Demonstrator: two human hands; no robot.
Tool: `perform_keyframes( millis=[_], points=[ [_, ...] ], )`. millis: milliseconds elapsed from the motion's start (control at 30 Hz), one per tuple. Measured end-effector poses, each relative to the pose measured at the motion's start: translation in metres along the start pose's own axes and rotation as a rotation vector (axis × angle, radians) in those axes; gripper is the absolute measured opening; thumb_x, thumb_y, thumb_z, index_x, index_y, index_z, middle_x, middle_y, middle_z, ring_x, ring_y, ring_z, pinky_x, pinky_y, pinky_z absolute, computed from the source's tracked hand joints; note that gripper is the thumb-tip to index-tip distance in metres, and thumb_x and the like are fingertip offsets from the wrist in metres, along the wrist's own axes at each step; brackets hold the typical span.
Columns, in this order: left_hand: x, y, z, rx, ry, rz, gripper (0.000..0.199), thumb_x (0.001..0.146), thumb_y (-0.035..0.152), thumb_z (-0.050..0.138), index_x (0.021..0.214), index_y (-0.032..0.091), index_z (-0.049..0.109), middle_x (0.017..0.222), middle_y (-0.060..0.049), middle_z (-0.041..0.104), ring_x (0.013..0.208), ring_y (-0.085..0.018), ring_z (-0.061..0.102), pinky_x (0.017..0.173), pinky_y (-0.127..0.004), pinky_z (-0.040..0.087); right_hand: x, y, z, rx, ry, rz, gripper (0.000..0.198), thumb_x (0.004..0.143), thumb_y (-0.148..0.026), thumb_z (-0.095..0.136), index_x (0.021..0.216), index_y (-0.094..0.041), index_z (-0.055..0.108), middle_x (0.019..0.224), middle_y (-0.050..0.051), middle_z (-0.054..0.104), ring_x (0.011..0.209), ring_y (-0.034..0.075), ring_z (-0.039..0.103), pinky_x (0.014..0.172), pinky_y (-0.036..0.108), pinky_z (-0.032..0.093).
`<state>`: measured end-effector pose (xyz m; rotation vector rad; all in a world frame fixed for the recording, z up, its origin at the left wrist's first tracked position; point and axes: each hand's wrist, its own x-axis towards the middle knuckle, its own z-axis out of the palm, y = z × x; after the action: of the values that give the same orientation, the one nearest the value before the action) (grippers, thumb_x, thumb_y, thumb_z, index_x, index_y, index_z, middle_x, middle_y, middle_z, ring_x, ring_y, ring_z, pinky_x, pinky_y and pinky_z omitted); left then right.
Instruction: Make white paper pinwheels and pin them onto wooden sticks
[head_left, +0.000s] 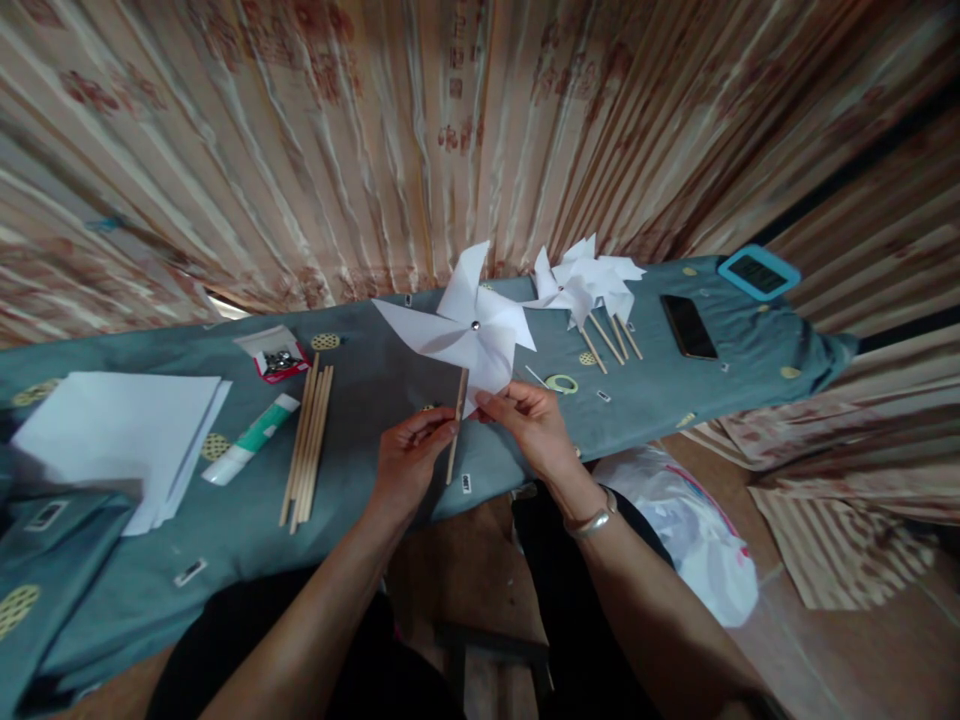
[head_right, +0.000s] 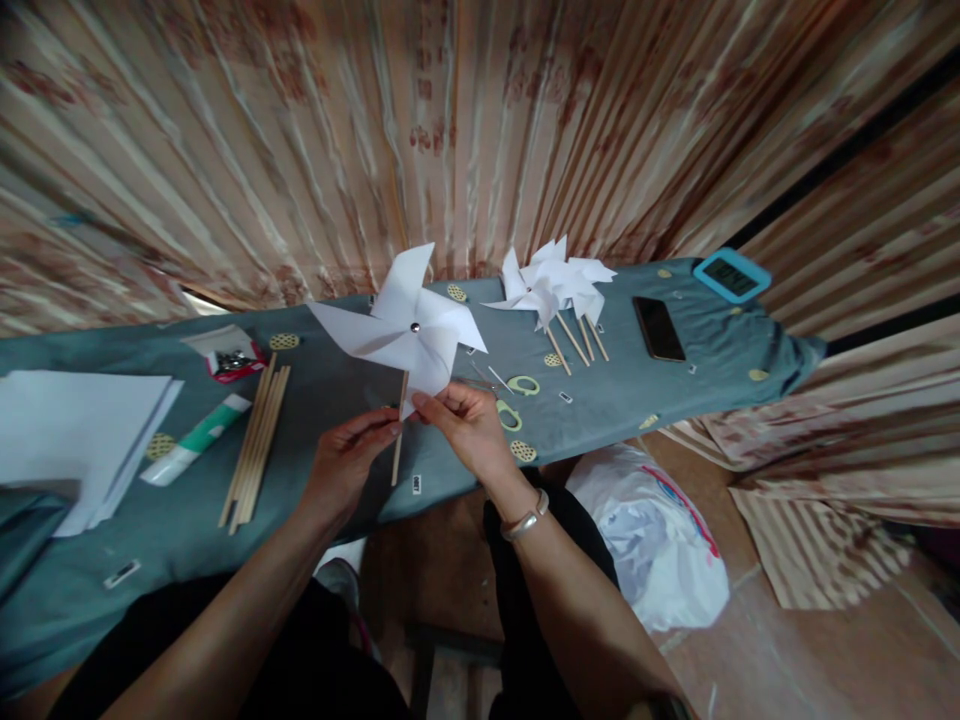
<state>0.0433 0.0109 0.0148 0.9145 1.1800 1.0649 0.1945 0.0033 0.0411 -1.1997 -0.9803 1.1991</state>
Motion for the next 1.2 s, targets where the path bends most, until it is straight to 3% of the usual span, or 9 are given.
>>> perform_keyframes(
  millis=[233,467,667,833,1067,1200],
  points=[
    [0.001,-0.004,0.0,-0.05,-0.011,-0.02,0.034,0.052,0.041,0.088,0.077,0.02,0.078,0.081,-0.003,0.077,0.081,-0.021,0.07,0.086,-0.035,0.052,0.0,0.004,0.005,0.005,-0.022,0.029,0.038,0.061,-0.058,0.085,0.061,-0.023,0.072,0.062,-0.001,0.072,0.057,0.013,0.062,0.061,0.028,0.053],
    [-0.001,-0.003,-0.001,-0.065,-0.08,0.009,0.028,0.059,0.037,0.086,0.08,0.021,0.08,0.083,-0.004,0.078,0.084,-0.021,0.071,0.087,-0.034,0.053,-0.001,0.005,0.007,-0.04,-0.079,0.007,0.041,0.065,-0.063,0.08,0.058,-0.024,0.072,0.06,-0.001,0.071,0.056,0.013,0.061,0.06,0.028,0.051],
    [0.0,-0.001,-0.003,-0.019,-0.043,0.017,0.028,0.059,0.037,0.084,0.081,0.02,0.08,0.083,-0.005,0.078,0.081,-0.02,0.07,0.082,-0.033,0.053,-0.004,0.0,0.003,-0.093,-0.101,-0.032,0.044,0.071,-0.065,0.076,0.06,-0.022,0.073,0.058,-0.001,0.069,0.054,0.011,0.058,0.057,0.026,0.048],
    [0.001,-0.001,-0.003,-0.006,-0.001,0.018,0.03,0.055,0.039,0.085,0.077,0.02,0.079,0.08,-0.003,0.077,0.079,-0.02,0.068,0.079,-0.032,0.053,-0.001,-0.006,-0.018,-0.092,0.021,-0.074,0.042,0.071,-0.062,0.077,0.06,-0.021,0.073,0.056,0.0,0.069,0.052,0.011,0.057,0.054,0.025,0.046],
    [0.001,-0.001,-0.002,-0.026,-0.001,-0.004,0.03,0.053,0.039,0.087,0.075,0.021,0.079,0.075,-0.002,0.076,0.075,-0.018,0.066,0.075,-0.029,0.052,0.016,-0.01,-0.05,0.072,0.381,-0.161,0.033,0.062,-0.05,0.086,0.058,-0.021,0.071,0.061,-0.001,0.069,0.052,0.008,0.055,0.053,0.022,0.045],
    [0.0,-0.002,-0.002,-0.031,-0.004,-0.004,0.026,0.055,0.037,0.085,0.075,0.022,0.079,0.074,-0.001,0.075,0.074,-0.016,0.065,0.073,-0.028,0.05,0.025,-0.004,-0.058,0.086,0.452,-0.178,0.03,0.059,-0.047,0.088,0.064,-0.022,0.073,0.063,-0.002,0.071,0.056,0.008,0.058,0.057,0.022,0.048]
  ],
)
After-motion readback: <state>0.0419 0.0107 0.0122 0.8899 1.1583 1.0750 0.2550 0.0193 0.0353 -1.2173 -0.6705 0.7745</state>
